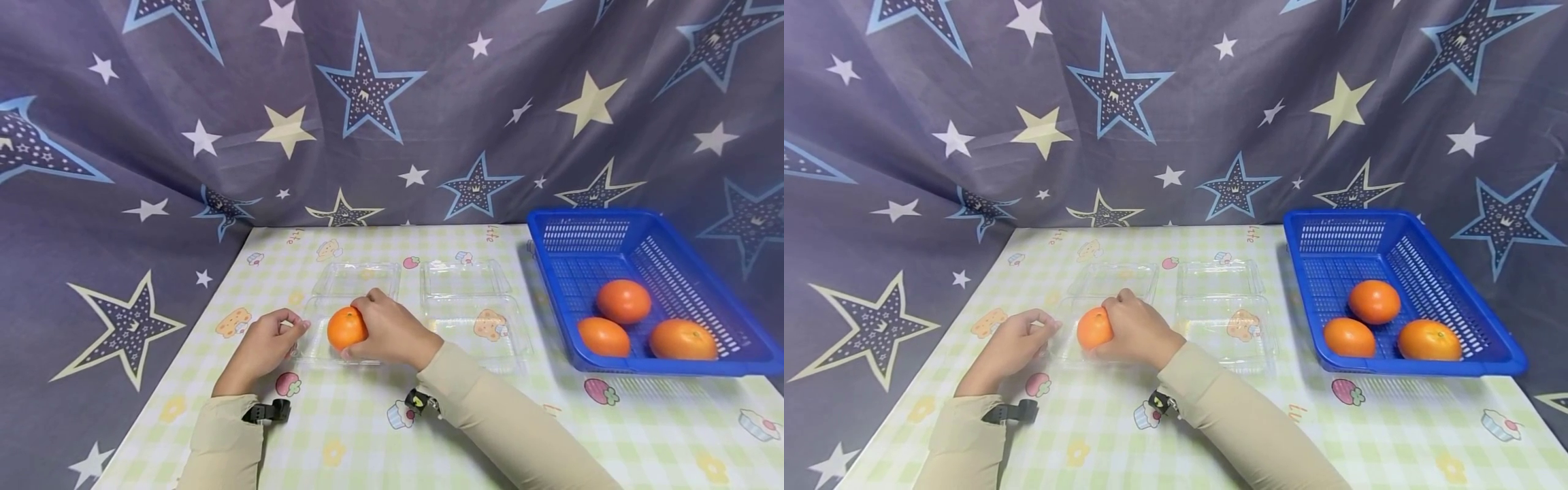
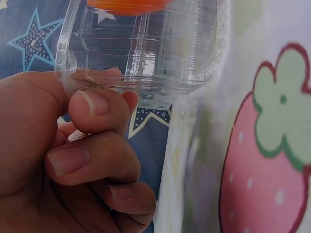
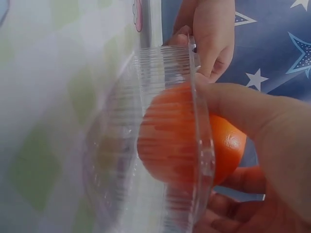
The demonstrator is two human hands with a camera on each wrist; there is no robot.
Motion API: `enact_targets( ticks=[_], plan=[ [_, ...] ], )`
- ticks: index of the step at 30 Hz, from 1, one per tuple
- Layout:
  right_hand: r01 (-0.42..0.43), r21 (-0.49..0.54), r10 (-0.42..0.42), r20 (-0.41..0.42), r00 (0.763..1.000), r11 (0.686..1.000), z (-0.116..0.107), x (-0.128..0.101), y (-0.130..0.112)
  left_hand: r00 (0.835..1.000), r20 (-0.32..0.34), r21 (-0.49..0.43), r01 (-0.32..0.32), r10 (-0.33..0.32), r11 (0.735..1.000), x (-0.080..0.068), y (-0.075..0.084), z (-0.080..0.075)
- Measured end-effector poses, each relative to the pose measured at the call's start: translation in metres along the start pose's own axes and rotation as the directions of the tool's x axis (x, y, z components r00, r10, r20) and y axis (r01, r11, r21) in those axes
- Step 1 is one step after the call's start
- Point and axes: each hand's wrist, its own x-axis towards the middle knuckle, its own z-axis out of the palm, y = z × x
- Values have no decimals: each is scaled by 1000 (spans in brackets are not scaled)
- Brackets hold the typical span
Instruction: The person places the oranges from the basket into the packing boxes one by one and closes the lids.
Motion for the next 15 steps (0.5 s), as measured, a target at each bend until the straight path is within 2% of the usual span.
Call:
enact_targets(
  ticks=[15],
  plan=[
    [12, -91, -13, -6, 1000, 996, 11, 10, -7, 1000, -1, 3, -5, 5, 1000, 1, 0, 0]
  ],
)
